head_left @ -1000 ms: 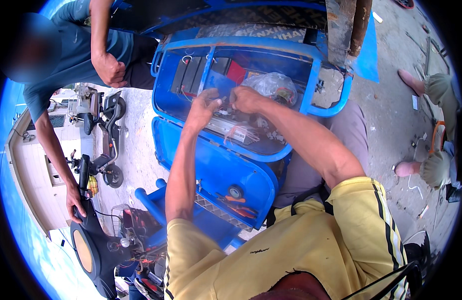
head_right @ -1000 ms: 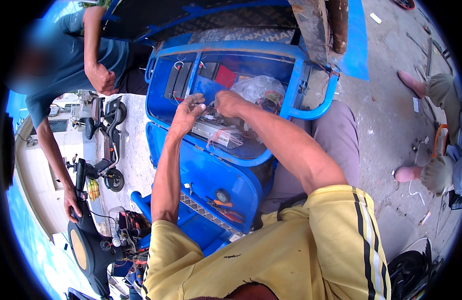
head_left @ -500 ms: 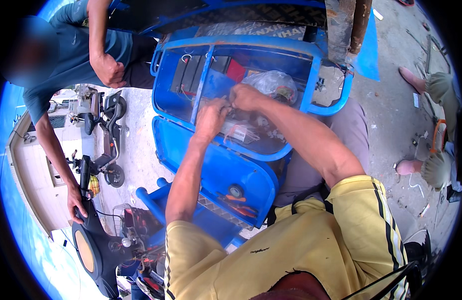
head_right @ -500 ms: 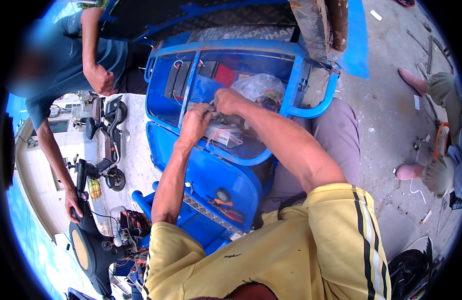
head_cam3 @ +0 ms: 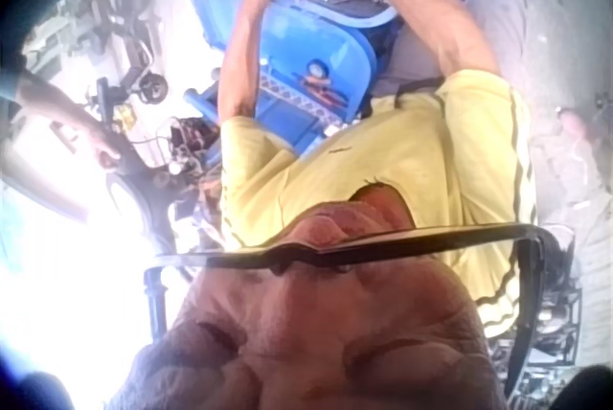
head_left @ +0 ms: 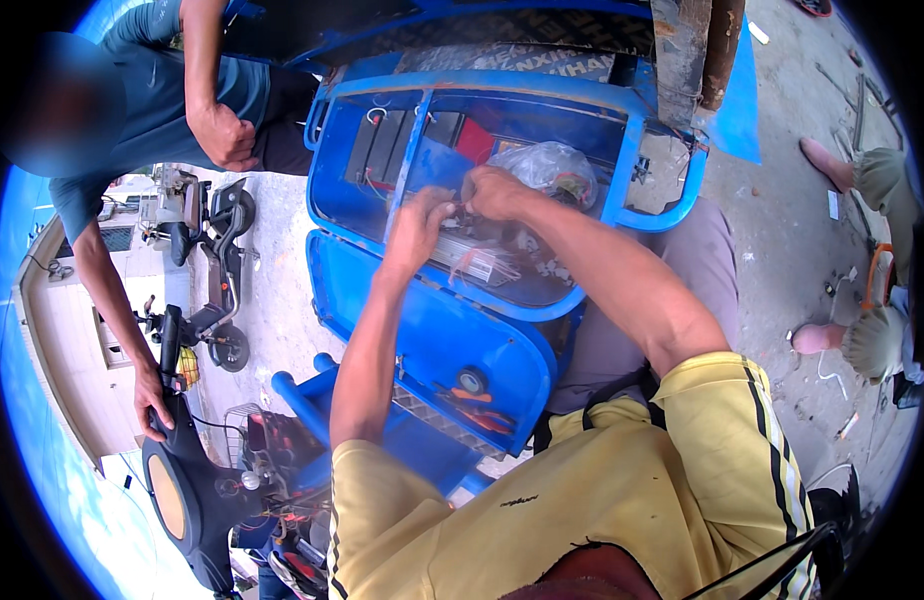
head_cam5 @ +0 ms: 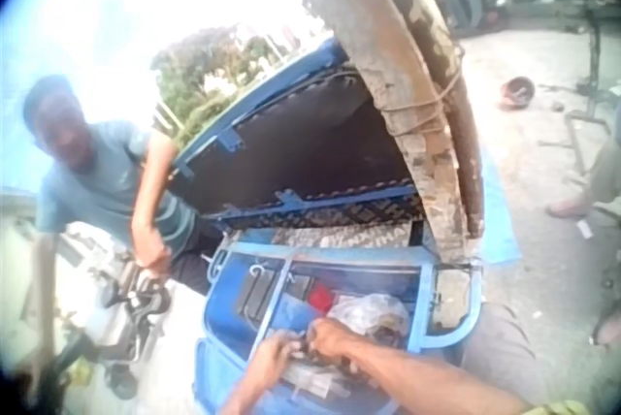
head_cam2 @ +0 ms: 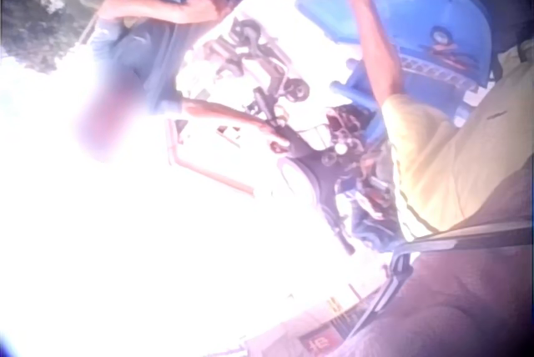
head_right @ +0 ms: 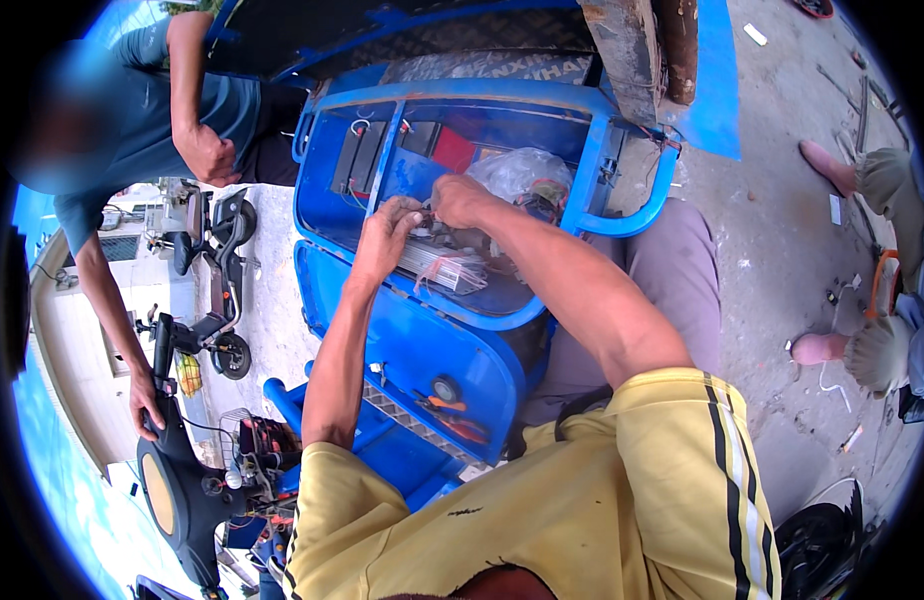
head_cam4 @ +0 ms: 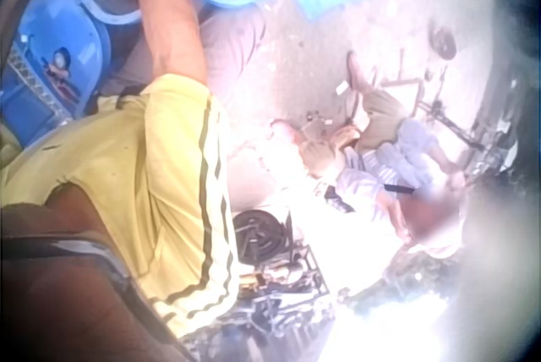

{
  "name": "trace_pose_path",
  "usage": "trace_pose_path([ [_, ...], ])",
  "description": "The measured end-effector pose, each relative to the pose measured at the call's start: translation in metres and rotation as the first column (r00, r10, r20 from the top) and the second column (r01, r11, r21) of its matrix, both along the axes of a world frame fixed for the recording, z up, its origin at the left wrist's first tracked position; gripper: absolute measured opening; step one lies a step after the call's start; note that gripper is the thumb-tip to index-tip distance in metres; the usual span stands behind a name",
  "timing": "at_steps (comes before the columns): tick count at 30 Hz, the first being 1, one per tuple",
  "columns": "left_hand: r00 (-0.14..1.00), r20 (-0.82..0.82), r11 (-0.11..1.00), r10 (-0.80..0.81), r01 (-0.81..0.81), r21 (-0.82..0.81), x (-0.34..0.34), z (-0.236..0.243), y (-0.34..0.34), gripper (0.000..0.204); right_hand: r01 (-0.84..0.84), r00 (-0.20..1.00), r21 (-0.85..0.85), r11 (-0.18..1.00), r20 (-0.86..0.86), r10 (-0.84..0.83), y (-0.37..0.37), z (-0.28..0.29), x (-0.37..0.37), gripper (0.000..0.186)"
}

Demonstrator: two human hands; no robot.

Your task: The person works on the electrical wiring inside the open storage compartment of a blue electric scooter. They use electrical tape to wrap and secure wire connections, then use pliers to adjust and organize the wires within the compartment.

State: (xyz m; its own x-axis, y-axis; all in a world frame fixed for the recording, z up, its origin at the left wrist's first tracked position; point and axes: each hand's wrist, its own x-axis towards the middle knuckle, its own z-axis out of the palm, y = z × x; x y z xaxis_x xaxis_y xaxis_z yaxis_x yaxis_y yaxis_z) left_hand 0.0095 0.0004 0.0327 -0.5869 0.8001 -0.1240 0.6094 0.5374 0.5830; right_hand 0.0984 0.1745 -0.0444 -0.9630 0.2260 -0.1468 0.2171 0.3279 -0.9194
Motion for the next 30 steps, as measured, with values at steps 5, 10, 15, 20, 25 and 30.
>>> trace_pose_path([
  [5, 0.939, -0.263, 0.959, -0.221, 0.160, -0.235, -0.004, -0.002, 0.019, 0.019, 0.014, 1.000, 0.018, 1.000, 0.001, -0.014, -0.001, 0.003, 0.001, 0.030],
  [10, 0.729, -0.496, 0.865, -0.473, 0.278, -0.417, -0.012, -0.016, 0.021, 0.018, 0.013, 0.998, 0.036, 0.999, 0.060, -0.015, -0.002, 0.003, -0.002, 0.029],
  [15, 0.777, -0.535, 0.926, -0.331, 0.160, -0.341, 0.000, -0.019, 0.029, 0.018, 0.024, 0.999, 0.041, 0.999, 0.047, -0.026, 0.000, 0.003, -0.001, 0.033],
  [20, 0.851, -0.486, 0.965, -0.200, 0.085, -0.248, -0.012, -0.025, 0.021, 0.018, 0.031, 0.999, -0.011, 0.999, -0.022, -0.031, 0.000, 0.007, 0.002, 0.031],
  [25, 0.946, -0.323, 0.987, -0.028, -0.025, -0.159, -0.015, -0.033, 0.015, 0.021, 0.017, 1.000, -0.015, 1.000, -0.024, -0.018, -0.003, 0.000, -0.002, 0.029],
  [30, 0.986, -0.169, 0.998, 0.015, -0.025, -0.058, -0.019, -0.034, 0.012, 0.021, 0.011, 1.000, -0.087, 0.996, -0.026, -0.014, -0.002, -0.001, -0.001, 0.024],
])
